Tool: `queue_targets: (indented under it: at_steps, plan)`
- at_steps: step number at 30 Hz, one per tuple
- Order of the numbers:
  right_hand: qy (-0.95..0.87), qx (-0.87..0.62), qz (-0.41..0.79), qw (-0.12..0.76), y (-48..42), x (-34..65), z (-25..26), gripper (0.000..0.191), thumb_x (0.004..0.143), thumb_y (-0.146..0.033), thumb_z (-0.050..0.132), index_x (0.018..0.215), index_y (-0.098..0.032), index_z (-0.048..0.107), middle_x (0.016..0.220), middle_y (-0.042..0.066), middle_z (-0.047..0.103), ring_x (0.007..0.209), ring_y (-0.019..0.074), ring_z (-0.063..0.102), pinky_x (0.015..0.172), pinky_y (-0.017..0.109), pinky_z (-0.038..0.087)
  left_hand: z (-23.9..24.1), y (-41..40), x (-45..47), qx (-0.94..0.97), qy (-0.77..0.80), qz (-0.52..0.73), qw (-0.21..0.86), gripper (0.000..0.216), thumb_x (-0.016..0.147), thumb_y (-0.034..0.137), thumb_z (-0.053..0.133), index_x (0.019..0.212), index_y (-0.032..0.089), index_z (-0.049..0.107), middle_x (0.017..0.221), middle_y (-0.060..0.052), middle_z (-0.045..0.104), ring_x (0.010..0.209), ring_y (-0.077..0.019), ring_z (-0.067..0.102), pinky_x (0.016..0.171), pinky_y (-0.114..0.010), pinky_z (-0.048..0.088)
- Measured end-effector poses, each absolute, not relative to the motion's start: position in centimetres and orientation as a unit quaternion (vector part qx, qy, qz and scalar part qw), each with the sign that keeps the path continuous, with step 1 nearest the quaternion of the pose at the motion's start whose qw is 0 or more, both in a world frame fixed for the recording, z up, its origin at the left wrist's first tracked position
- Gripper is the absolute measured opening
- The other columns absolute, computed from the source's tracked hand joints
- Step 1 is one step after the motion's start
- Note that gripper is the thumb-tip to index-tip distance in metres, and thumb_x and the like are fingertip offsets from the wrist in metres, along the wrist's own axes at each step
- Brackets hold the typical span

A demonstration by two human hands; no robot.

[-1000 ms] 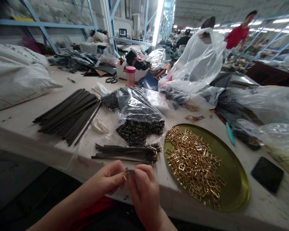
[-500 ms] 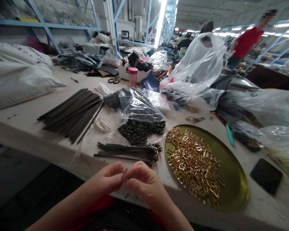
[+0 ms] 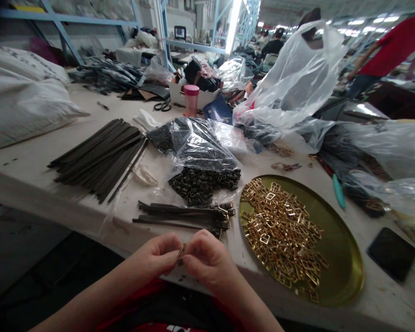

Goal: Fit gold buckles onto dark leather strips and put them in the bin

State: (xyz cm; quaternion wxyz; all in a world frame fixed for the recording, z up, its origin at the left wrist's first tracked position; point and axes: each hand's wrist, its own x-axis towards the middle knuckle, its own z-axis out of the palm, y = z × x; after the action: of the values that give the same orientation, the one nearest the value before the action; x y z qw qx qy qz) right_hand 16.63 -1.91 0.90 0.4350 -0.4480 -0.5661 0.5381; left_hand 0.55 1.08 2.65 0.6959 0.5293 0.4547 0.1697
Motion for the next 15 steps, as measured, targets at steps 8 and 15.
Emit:
queue_targets:
  at_steps: [8,15]
  plan:
    - [-0.477,-0.486,0.579,0.449,-2.3,16.6,0.2,0.014,0.071,-0.026,0.061,0.071,-0.018,0.05,0.065,-0.004,0.047,0.058,0.008,0.044,0.052,0.019,0.036,2.7,1.1,0.9,0.537,0.455,0.161,0.692,0.018,0.073,0.032,0.053,0.068,0.016,0.046,0.057,0.007,0.04,0.051,-0.0068,0.035,0.049,-0.019,0.027]
    - [-0.471,-0.518,0.554,0.45,-2.6,16.8,-0.3,0.016,0.07,-0.027,0.062,0.078,-0.017,0.052,0.066,-0.004,0.052,0.06,0.0089,0.048,0.056,0.021,0.039,2.6,0.5,0.9,0.601,0.438,0.142,0.653,0.017,0.08,0.032,0.045,0.075,0.016,0.046,0.062,0.006,0.042,0.058,-0.0089,0.038,0.054,-0.02,0.031]
